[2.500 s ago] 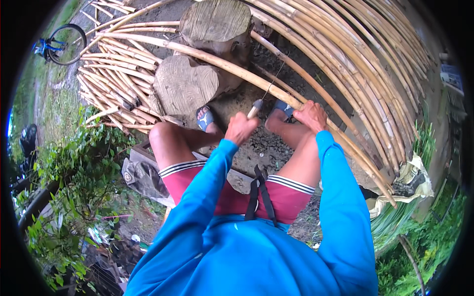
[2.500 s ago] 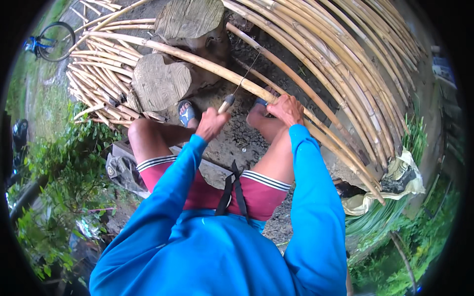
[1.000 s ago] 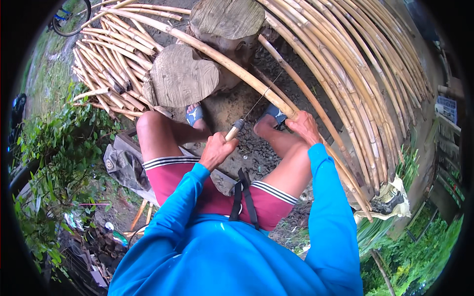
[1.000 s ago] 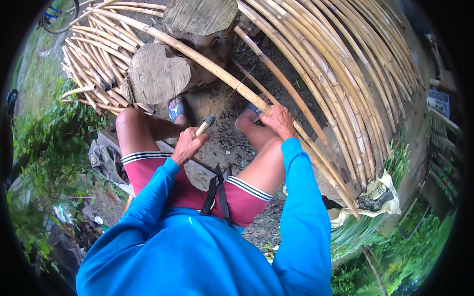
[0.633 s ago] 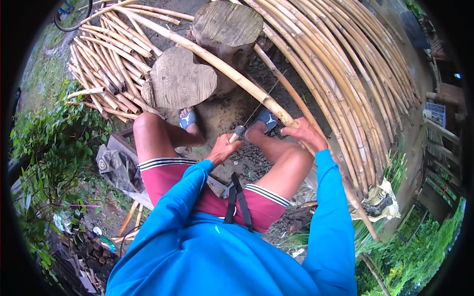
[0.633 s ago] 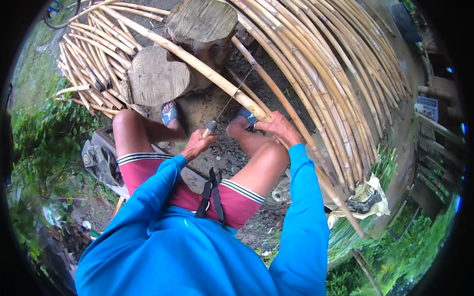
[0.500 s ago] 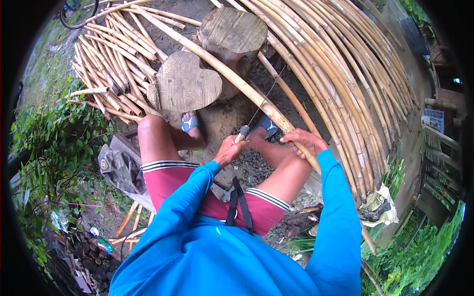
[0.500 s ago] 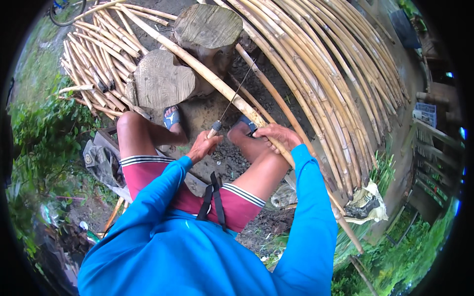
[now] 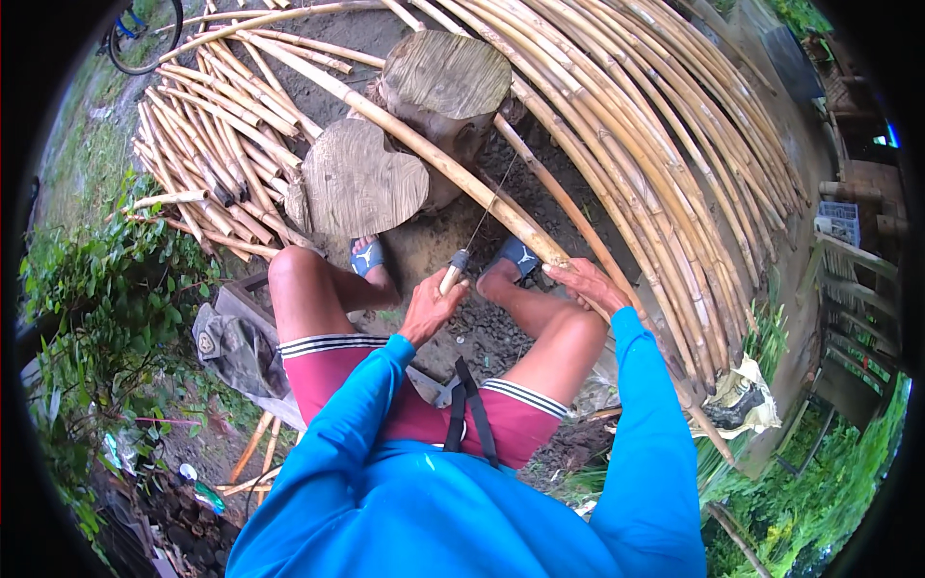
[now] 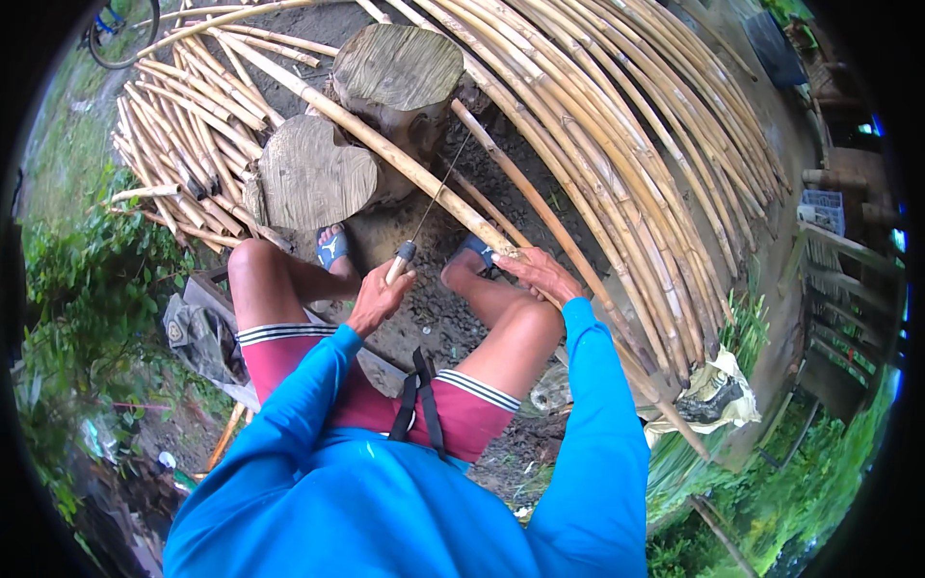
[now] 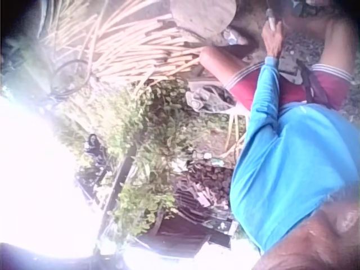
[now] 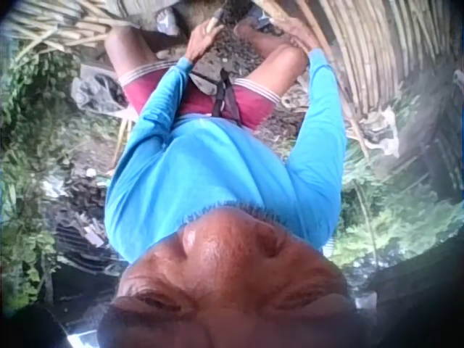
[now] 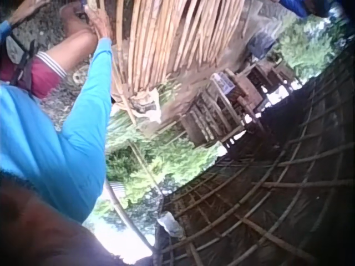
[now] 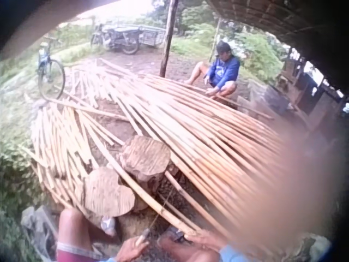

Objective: The person cuts bamboo poles by placing them over a wooden stump and sawing through them with a hand saw, separating the poles into smaller pieces.

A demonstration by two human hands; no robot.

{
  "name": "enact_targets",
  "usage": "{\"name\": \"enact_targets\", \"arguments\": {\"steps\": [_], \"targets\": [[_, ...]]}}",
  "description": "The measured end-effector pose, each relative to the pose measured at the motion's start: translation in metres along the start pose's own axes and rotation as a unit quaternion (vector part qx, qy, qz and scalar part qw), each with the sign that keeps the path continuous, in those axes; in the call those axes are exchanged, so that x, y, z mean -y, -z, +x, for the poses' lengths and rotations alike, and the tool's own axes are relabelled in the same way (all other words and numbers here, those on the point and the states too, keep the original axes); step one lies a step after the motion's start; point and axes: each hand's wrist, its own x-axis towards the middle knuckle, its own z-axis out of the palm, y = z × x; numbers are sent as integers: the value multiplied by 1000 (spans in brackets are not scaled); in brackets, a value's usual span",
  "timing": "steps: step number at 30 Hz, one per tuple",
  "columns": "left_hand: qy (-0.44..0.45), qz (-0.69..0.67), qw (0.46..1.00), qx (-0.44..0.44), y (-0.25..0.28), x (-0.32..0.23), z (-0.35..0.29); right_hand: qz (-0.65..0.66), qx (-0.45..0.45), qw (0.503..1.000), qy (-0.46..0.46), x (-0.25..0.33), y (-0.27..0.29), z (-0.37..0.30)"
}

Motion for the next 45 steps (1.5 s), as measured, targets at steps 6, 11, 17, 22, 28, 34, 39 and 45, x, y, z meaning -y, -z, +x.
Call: {"name": "enact_targets", "arguments": {"steps": [6, 11, 17, 22, 28, 34, 39, 45], "targets": [[-33, 19, 999, 10, 2, -13, -4, -3, -30, 999, 20, -22, -6, 25], [-36, 53, 997, 48, -1, -14, -4, -18, -53, 998, 5, -42, -16, 45], [-54, 68, 995, 47, 2, 0, 0, -1, -31, 999, -29, -30, -16, 49], [-26, 73, 996, 52, 3, 10, 6, 72, -30, 995, 60, -32, -19, 40], [3, -14, 997, 70, 0, 19, 11, 239, -60, 958, 147, -40, -24, 52], [36, 36, 996, 71, 4, 20, 9, -168, -87, 979, 73, 12, -15, 53], [61, 33, 995, 73, 6, 18, 9, -105, -160, 972, 135, 9, -24, 63], [49, -17, 995, 85, 12, 28, 8, -131, -219, 938, 237, 0, -29, 80]]}}
